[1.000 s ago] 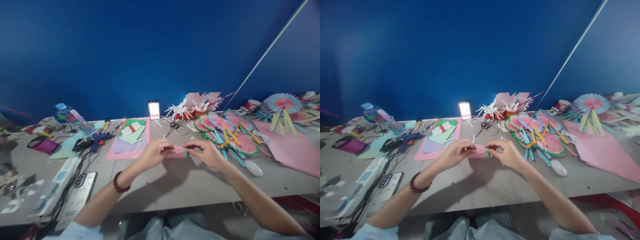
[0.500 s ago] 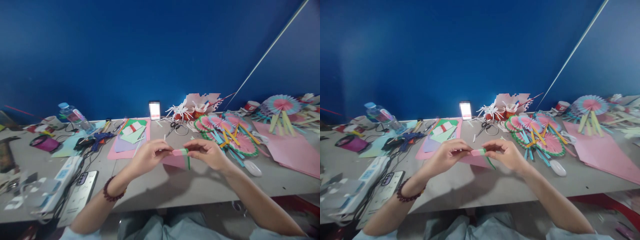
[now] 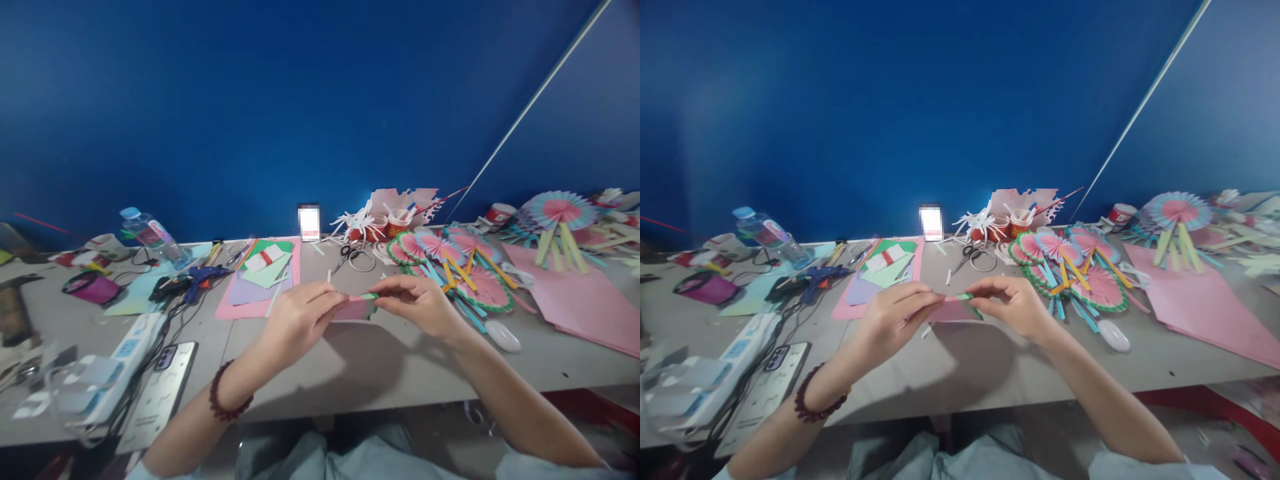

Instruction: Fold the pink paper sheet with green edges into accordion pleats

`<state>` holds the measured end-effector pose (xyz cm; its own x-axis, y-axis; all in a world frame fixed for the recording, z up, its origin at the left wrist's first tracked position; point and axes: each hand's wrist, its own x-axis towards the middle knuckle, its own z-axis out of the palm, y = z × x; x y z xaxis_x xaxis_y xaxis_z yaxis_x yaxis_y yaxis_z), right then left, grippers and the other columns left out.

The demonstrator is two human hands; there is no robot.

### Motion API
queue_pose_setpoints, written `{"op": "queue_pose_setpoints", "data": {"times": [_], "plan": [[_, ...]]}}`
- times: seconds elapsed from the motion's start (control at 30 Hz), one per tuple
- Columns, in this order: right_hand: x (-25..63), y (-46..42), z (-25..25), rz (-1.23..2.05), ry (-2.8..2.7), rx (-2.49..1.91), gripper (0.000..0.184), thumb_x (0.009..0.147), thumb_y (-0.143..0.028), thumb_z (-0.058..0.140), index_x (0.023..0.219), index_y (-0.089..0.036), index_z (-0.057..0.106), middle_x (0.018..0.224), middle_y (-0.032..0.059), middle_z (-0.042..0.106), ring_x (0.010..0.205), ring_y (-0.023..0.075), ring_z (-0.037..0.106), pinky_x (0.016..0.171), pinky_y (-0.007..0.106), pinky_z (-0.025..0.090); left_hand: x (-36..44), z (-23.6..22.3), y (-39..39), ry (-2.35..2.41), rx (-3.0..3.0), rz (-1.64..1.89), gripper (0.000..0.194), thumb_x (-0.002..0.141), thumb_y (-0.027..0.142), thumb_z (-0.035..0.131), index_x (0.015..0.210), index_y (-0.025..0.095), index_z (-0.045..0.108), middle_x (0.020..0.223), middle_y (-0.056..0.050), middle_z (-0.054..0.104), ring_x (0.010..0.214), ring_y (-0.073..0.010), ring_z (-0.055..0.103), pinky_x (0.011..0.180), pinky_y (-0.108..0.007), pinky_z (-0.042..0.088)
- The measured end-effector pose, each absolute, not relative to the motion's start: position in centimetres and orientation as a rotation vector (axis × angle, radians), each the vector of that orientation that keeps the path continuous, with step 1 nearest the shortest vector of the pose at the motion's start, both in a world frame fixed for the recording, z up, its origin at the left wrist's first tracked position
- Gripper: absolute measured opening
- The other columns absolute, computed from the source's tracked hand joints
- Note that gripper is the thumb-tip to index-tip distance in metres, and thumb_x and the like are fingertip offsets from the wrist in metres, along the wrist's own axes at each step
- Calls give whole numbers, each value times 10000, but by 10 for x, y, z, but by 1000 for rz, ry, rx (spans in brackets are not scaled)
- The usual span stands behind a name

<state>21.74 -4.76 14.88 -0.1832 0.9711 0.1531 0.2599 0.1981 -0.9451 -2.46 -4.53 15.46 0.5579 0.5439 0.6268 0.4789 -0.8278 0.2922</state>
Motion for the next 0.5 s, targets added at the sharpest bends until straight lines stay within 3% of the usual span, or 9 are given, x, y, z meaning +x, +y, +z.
{"op": "queue_pose_setpoints", "data": {"times": [0.1,0.23,0.37,0.5], "plan": [[216,-49,159,979,-1657,-1179,315,729,-455,772,937,-219,796,904,74,779,824,219,712,766,349,591,-24,166,-47,897,2638,1081,272,1020,245,446,991,185,710,884,-51,705,772,-138,651,678,-244,512],[215,-45,178,996,-1655,-1150,299,723,-447,769,910,-215,798,866,68,770,773,200,704,698,319,589,-22,187,-39,888,2392,1035,225,977,294,546,922,201,743,833,-33,709,733,-129,640,650,-229,510],[213,-26,187,1218,-1575,-1161,275,689,-420,775,868,-211,778,779,35,747,680,159,674,604,274,557,-21,199,-12,967,2073,801,210,865,370,668,868,188,773,846,-37,747,761,-161,666,622,-232,515],[209,0,162,1463,-1433,-1197,294,642,-374,798,867,-189,757,792,21,738,684,126,650,600,244,532,-28,180,18,1005,1884,542,226,818,384,703,887,184,780,873,-20,762,776,-151,671,659,-219,501]]}}
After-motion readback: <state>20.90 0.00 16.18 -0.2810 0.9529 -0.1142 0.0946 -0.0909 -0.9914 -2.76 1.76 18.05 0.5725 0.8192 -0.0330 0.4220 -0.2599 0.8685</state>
